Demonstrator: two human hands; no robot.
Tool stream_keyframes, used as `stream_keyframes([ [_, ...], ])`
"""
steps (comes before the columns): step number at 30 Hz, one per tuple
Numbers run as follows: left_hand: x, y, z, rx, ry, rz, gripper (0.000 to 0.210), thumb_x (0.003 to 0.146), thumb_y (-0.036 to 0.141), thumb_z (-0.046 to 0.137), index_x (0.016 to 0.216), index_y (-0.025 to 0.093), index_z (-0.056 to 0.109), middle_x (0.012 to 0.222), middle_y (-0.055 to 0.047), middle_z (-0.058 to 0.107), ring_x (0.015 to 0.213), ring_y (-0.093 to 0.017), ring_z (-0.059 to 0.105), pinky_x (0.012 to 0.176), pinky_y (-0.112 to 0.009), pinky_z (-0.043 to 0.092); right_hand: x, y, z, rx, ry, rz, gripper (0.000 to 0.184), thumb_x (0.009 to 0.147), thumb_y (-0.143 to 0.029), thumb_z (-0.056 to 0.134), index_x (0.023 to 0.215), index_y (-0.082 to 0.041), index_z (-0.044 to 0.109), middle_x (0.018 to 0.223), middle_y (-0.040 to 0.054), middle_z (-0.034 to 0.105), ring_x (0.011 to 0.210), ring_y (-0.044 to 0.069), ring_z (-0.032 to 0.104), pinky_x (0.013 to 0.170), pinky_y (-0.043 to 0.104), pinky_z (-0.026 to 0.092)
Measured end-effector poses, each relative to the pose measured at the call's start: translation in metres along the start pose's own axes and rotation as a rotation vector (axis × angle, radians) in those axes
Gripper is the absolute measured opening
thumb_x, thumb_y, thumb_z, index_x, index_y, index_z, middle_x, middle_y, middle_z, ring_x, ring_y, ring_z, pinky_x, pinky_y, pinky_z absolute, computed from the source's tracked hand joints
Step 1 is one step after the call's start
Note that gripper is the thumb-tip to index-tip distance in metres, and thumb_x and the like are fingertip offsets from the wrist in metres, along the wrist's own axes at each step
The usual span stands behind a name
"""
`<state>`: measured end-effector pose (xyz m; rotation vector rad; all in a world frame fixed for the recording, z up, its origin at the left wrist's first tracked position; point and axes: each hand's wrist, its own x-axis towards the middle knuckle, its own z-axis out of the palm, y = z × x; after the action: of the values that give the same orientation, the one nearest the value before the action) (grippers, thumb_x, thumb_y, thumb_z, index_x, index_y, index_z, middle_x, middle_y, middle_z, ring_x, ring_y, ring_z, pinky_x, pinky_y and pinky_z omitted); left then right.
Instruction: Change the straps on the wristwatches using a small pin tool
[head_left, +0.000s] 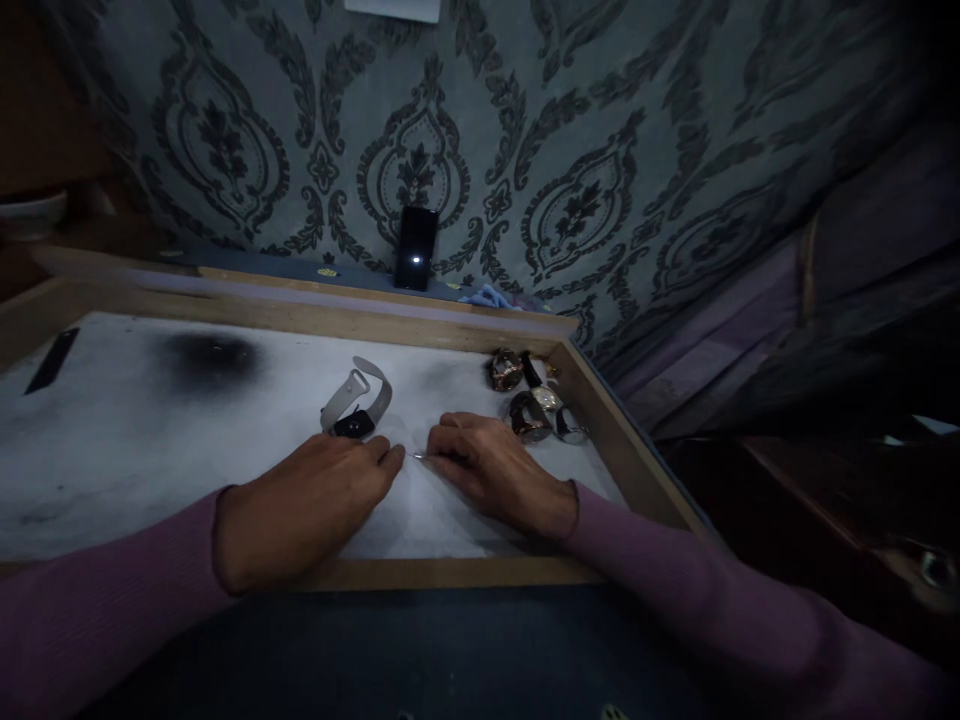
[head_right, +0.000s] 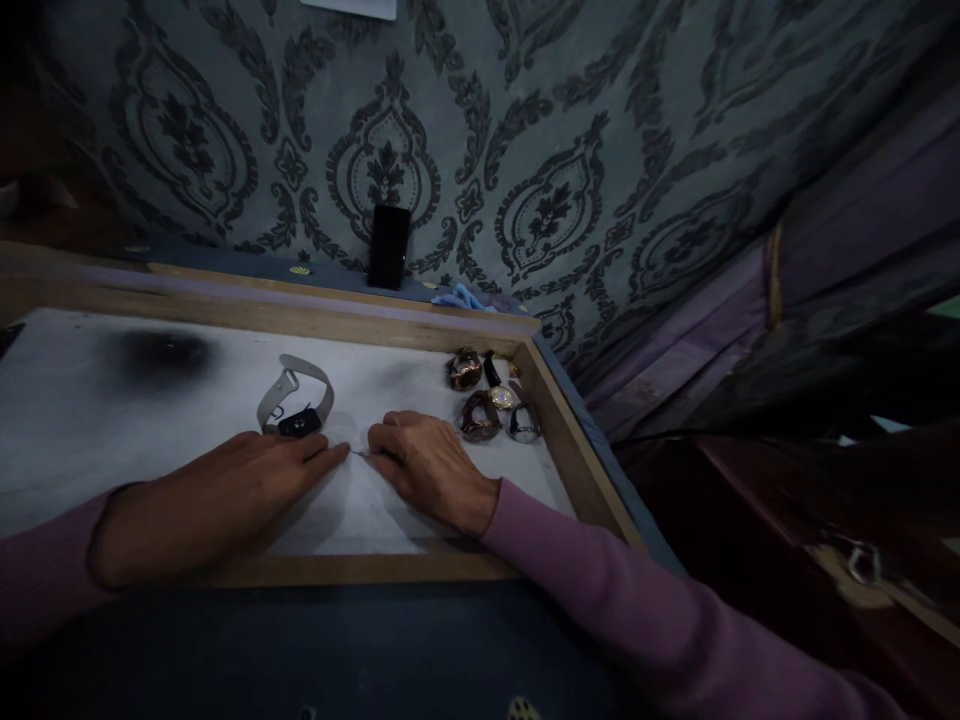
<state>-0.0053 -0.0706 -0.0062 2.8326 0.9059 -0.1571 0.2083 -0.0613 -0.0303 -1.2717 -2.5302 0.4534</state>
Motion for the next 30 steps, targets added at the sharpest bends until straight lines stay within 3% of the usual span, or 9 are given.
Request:
stream_keyframes([
  [15,-0.0003,0.0003,-0.0009,-0.029,-0.006,-0.011,0.034,0.081,-0.004,0.042,0.106,0.013,0.058,0.104,-0.011,0.064,0.086,-0.023,0.064,0.074,-0.036,0.052,0.0006,-0.001,-0.0001,-0.016,-0.005,-0.01,0.022,0.086,-0.01,0.057,0.065,-0.016,0.052,0.069,-0.0004,0.051,0.065,0.011,0.047,0.061,0.024,0.031],
  [24,-0.001,-0.0026,0.0022,-0.066,0.009,0.006,0.029,0.083,-0.002,0.043,0.105,0.013,0.056,0.101,-0.009,0.063,0.081,-0.022,0.063,0.071,-0.037,0.052,0.0011,-0.0048,0.0033,-0.247,-0.038,-0.078,0.018,0.093,-0.016,0.054,0.075,-0.015,0.059,0.077,0.0048,0.059,0.073,0.016,0.051,0.063,0.027,0.034],
  [30,0.0,-0.0003,-0.0028,-0.085,-0.022,-0.004,0.031,0.081,-0.002,0.046,0.106,0.013,0.056,0.098,-0.007,0.063,0.08,-0.021,0.062,0.071,-0.036,0.052,0.0036,-0.0071,0.0043,-0.258,-0.07,-0.07,0.018,0.094,-0.017,0.051,0.079,-0.015,0.059,0.079,0.0056,0.06,0.074,0.017,0.053,0.064,0.027,0.037],
])
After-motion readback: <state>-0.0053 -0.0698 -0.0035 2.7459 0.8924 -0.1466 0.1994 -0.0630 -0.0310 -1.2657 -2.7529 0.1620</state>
